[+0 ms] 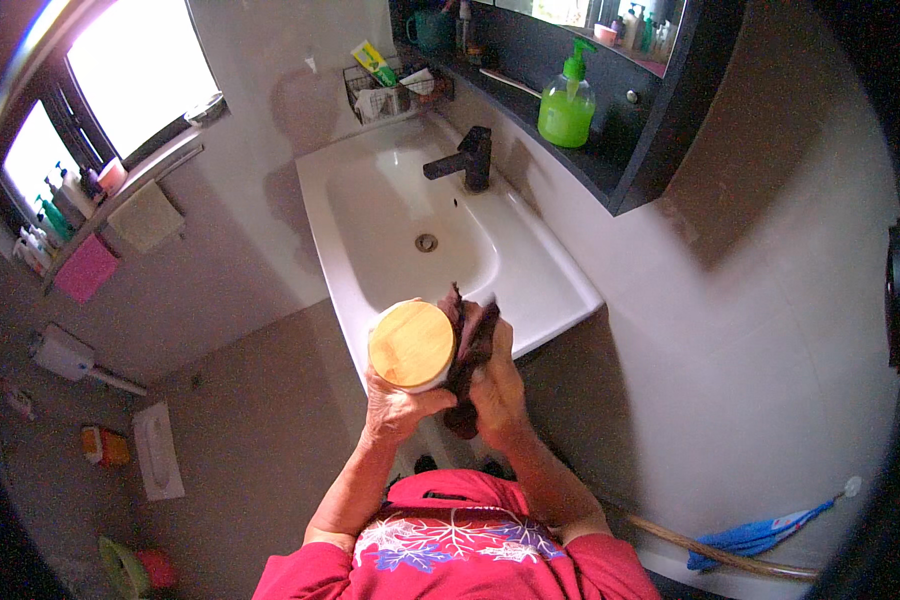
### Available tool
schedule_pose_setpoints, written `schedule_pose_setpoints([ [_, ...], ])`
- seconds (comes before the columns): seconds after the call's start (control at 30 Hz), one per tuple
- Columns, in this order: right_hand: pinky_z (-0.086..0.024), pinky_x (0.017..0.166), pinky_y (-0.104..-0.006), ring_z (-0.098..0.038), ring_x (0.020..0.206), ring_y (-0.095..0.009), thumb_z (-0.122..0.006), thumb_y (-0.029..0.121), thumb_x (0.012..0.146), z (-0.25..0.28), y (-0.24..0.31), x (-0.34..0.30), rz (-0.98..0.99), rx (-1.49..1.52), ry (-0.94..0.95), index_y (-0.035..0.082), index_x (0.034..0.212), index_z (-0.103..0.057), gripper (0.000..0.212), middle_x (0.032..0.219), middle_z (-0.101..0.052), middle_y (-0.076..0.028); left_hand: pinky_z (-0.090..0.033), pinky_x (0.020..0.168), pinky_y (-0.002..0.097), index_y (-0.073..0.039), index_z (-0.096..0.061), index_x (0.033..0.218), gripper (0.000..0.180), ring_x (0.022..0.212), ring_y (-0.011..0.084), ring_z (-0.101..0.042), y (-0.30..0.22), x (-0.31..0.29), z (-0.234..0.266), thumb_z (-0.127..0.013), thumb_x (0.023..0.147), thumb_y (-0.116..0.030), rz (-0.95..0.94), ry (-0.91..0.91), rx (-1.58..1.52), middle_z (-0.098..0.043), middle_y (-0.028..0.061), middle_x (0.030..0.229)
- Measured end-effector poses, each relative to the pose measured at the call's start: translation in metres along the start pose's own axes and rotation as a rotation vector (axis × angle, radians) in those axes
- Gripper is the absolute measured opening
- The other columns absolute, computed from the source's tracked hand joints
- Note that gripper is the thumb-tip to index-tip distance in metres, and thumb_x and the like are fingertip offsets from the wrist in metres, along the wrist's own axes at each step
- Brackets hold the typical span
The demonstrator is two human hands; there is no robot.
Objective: The person wipes a wall and cabinet with a dark cloth, then cleans the sink basin and faucet with the same cloth. They briefly handle a green soap dispenser and a small jar, placing them back on the countertop.
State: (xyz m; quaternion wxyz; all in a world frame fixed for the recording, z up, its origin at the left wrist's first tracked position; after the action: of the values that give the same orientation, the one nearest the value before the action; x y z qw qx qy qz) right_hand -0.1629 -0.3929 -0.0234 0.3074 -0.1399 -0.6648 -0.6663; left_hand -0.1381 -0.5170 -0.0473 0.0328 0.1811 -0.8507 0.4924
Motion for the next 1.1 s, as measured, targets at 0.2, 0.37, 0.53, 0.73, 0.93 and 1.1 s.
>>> schedule_pose_setpoints([
  [0.2, -0.03, 0.102, -0.0277, -0.042, 0.119, -0.015, -0.051, 0.04, 0.089, 0.004, -0.025, 0.038, -0.456, 0.56, 0.314, 0.0, 0.13, -0.04, 0.058, 0.126, -0.047, -0.007, -0.037, 0.1, 0.0349, -0.007, -0.041, 0.129, 0.105, 0.122, 0.0231, -0.041, -0.02, 0.005, -0.007, -0.091, 0.041, -0.035, -0.316, 0.102, 0.628, -0.042, 0.0112, 0.129],
  [0.37, -0.04, 0.09, -0.0263, -0.053, 0.101, -0.013, -0.05, 0.039, 0.088, 0.001, -0.044, 0.044, -0.705, 0.517, 0.336, 0.001, 0.115, -0.056, 0.047, 0.108, -0.06, -0.005, -0.037, 0.1, 0.0347, -0.004, -0.044, 0.125, 0.098, 0.122, 0.0229, -0.039, -0.017, 0.005, -0.005, -0.089, 0.044, -0.037, -0.451, 0.169, 0.838, -0.038, 0.0114, 0.131],
  [0.53, -0.04, 0.091, -0.0313, -0.05, 0.107, -0.019, -0.043, 0.037, 0.092, -0.017, -0.045, 0.02, -0.542, 0.08, 0.128, -0.001, 0.124, -0.042, 0.049, 0.117, -0.052, -0.014, -0.04, 0.098, 0.0334, -0.005, -0.041, 0.128, 0.09, 0.113, 0.0187, -0.049, 0.004, 0.019, 0.02, -0.082, 0.048, -0.009, -0.134, -0.066, 0.271, -0.049, 0.0073, 0.122],
  [0.73, -0.024, 0.101, -0.049, -0.031, 0.122, -0.038, -0.044, 0.026, 0.09, -0.041, -0.024, -0.022, 0.258, -0.42, 0.01, 0.002, 0.135, -0.031, 0.052, 0.132, -0.032, -0.023, -0.045, 0.088, 0.0294, -0.005, -0.04, 0.13, 0.08, 0.099, 0.0137, -0.055, 0.016, 0.026, 0.03, -0.067, 0.056, 0.006, 0.192, -0.196, 0.005, -0.056, 0.0035, 0.11],
  [0.93, -0.026, 0.096, -0.0523, -0.037, 0.115, -0.039, -0.047, 0.021, 0.083, -0.022, -0.017, 0.005, -0.021, -0.211, -0.14, 0.0, 0.117, -0.048, 0.04, 0.122, -0.046, -0.02, -0.046, 0.09, 0.0341, -0.008, -0.042, 0.129, 0.064, 0.109, 0.0216, -0.052, 0.01, 0.035, 0.01, -0.071, 0.072, -0.015, 0.066, 0.058, 0.026, -0.054, 0.009, 0.117],
  [1.1, -0.038, 0.089, -0.0356, -0.05, 0.101, -0.024, -0.046, 0.015, 0.087, 0.003, 0.0, 0.055, -0.045, -0.015, 0.151, 0.002, 0.113, -0.05, 0.029, 0.109, -0.054, -0.01, -0.032, 0.104, 0.0372, -0.01, -0.035, 0.135, 0.074, 0.121, 0.024, -0.043, 0.003, 0.034, 0.001, -0.067, 0.072, -0.031, 0.013, 0.312, 0.449, -0.044, 0.0079, 0.131],
])
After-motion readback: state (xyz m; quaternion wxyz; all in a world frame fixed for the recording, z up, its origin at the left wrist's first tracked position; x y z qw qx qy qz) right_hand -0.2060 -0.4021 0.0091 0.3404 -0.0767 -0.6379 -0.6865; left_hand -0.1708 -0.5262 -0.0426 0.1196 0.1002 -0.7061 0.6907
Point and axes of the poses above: each hand's wrist, its own x-axis towards the middle knuckle, its own z-axis out of the back of the hand, y = z × x, the point moved 4 cm from there along x, towards the middle knuckle
